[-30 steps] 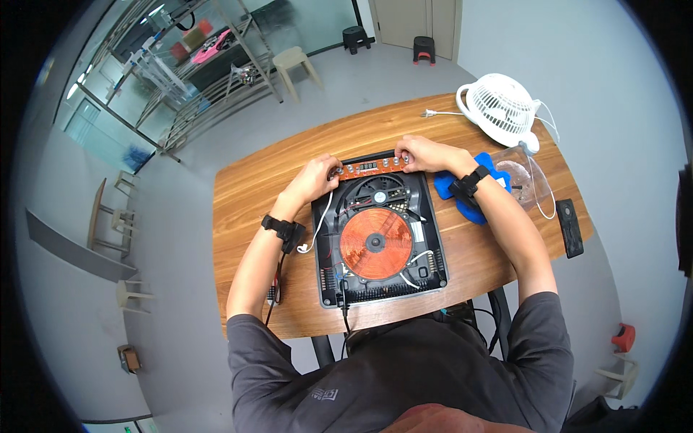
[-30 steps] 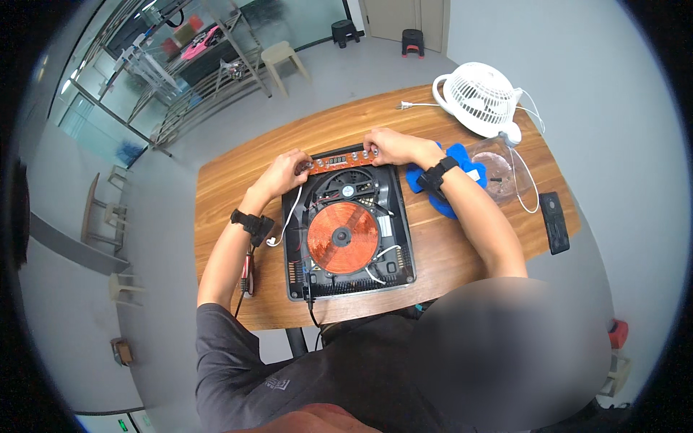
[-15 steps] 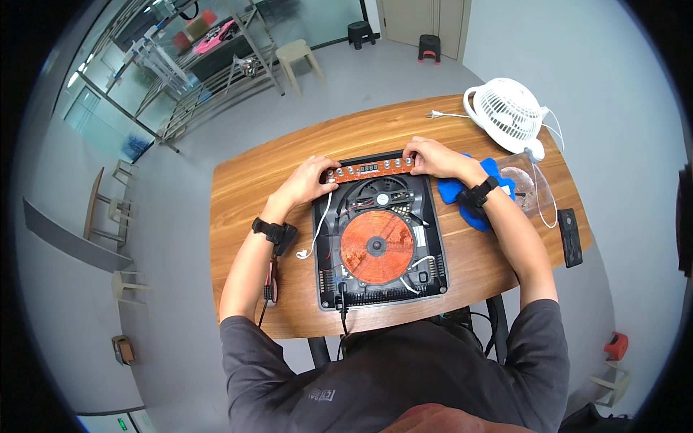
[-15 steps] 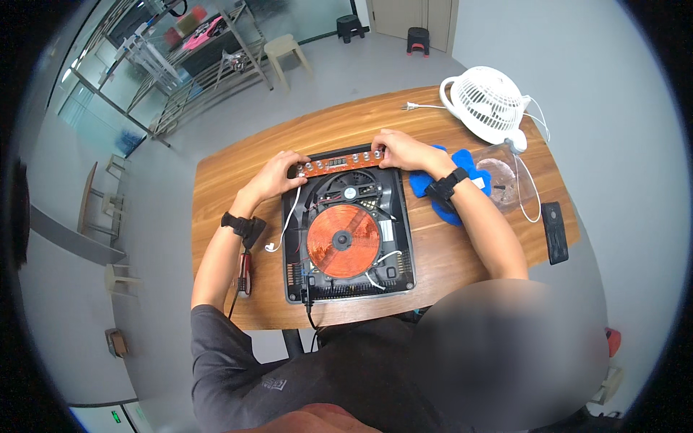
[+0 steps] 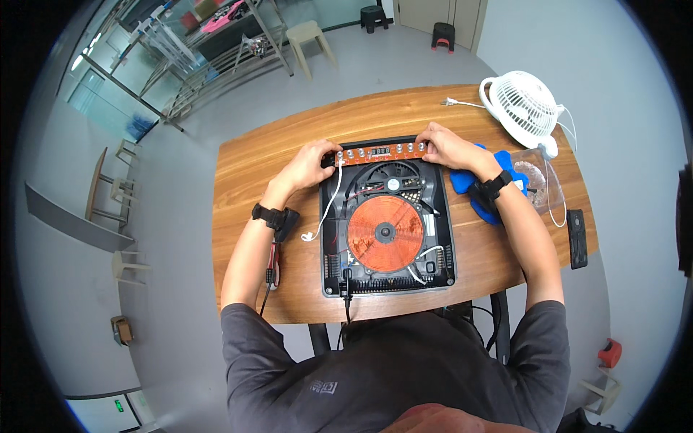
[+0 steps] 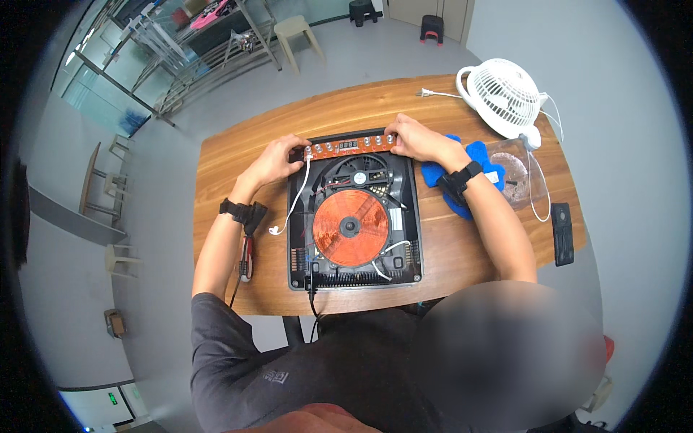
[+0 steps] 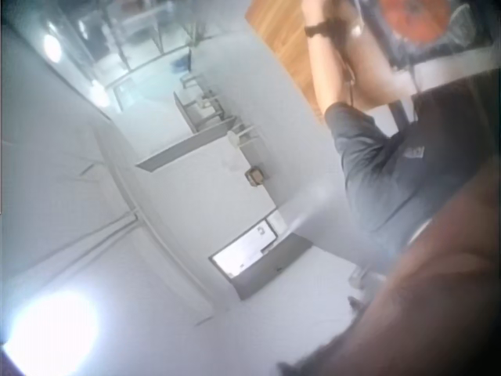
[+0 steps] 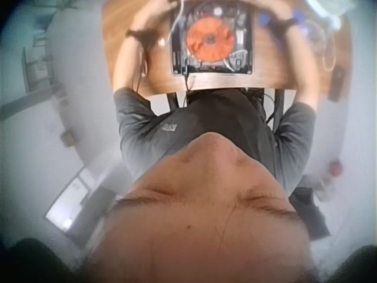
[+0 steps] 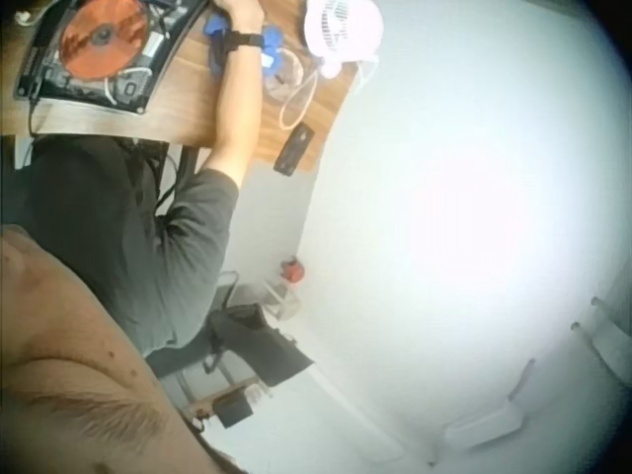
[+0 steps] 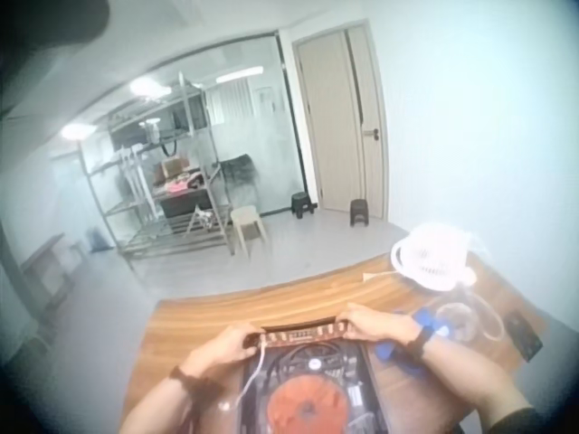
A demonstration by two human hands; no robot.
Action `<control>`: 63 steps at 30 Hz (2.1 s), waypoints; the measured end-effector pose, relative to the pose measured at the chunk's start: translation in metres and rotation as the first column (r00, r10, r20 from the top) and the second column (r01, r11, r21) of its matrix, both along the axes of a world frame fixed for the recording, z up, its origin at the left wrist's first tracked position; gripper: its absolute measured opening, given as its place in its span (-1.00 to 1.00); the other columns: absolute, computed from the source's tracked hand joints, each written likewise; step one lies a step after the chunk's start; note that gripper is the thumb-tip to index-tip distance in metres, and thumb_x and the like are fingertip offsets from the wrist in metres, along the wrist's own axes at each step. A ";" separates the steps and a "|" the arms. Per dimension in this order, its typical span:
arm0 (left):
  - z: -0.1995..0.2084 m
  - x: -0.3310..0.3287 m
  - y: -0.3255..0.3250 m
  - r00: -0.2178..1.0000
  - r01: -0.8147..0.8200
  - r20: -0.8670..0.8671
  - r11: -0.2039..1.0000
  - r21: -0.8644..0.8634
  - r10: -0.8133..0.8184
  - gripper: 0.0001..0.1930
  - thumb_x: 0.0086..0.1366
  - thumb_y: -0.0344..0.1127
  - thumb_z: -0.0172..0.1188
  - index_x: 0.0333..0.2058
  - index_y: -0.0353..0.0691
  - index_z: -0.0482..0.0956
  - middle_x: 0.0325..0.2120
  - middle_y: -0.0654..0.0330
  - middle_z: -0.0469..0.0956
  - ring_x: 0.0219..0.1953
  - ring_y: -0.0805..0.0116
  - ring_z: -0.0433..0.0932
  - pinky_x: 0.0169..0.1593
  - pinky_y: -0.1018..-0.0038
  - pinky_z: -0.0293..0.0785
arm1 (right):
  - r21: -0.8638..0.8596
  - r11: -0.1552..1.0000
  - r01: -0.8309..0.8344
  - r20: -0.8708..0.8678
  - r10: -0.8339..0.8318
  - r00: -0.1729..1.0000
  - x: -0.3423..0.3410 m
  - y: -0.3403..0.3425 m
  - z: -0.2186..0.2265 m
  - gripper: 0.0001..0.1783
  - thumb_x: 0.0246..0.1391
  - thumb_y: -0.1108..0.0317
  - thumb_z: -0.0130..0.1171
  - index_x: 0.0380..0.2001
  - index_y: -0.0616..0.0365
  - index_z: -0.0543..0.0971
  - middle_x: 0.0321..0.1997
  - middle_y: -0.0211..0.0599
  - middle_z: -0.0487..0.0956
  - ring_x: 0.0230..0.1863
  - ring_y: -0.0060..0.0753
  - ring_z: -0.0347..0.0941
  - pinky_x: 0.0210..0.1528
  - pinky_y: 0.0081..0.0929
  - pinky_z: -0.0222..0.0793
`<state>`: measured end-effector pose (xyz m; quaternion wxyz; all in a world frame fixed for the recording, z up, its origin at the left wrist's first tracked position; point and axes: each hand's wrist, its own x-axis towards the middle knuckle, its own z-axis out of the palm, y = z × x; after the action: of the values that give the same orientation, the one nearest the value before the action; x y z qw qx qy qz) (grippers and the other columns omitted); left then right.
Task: The person assembles an electronic device on a wooden table, using a screwdriver to secure components and attaching a circuit board with LEDs. They manipulate wires and fasten parts within a black plastic housing containing a copper-colored disc.
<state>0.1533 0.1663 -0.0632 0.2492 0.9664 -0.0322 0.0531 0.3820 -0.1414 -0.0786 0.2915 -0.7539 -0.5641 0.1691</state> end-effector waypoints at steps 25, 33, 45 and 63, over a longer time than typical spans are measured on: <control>-0.010 0.001 0.000 0.999 -0.048 0.023 0.999 -0.010 0.048 -0.63 0.14 -0.46 0.43 -0.05 -0.30 0.63 -0.18 0.07 0.64 -0.10 0.22 0.67 -0.01 0.34 0.60 | -0.027 1.000 -0.008 0.008 0.008 1.000 0.000 0.003 0.000 -0.66 0.10 0.51 0.30 -0.02 0.30 0.57 -0.15 -0.24 0.42 -0.25 -0.48 0.48 -0.11 -0.49 0.49; -0.017 -0.002 0.007 0.995 -0.069 0.070 0.997 -0.034 0.071 -0.62 0.12 -0.46 0.45 -0.07 -0.32 0.62 -0.19 0.05 0.64 -0.14 0.18 0.67 -0.01 0.34 0.61 | -0.034 0.999 -0.011 0.026 0.011 1.000 -0.002 0.008 -0.002 -0.66 0.08 0.54 0.31 -0.03 0.26 0.59 -0.15 -0.25 0.42 -0.26 -0.46 0.48 -0.13 -0.49 0.47; -0.025 0.010 0.010 0.996 -0.075 0.043 0.997 -0.027 0.076 -0.59 0.03 -0.44 0.50 -0.10 -0.31 0.66 -0.26 0.06 0.68 -0.23 0.19 0.66 -0.09 0.34 0.62 | -0.087 0.996 0.027 0.062 -0.021 0.998 -0.007 0.010 0.008 -0.60 0.02 0.52 0.41 -0.02 0.28 0.63 -0.20 -0.24 0.47 -0.27 -0.41 0.49 -0.13 -0.42 0.48; -0.021 0.005 0.010 0.993 -0.120 -0.018 0.969 -0.214 0.119 -0.40 0.02 -0.46 0.52 0.08 -0.33 0.54 -0.28 0.08 0.69 -0.25 0.29 0.66 -0.10 0.38 0.64 | -0.120 0.993 0.013 -0.065 -0.021 0.998 -0.001 0.007 0.006 -0.59 0.03 0.53 0.42 -0.01 0.29 0.62 -0.17 -0.31 0.44 -0.24 -0.52 0.51 -0.12 -0.54 0.50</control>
<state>0.1583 0.1765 -0.0845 0.3485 0.9342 0.0326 0.0686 0.3813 -0.1343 -0.0724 0.2658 -0.7686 -0.5367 0.2248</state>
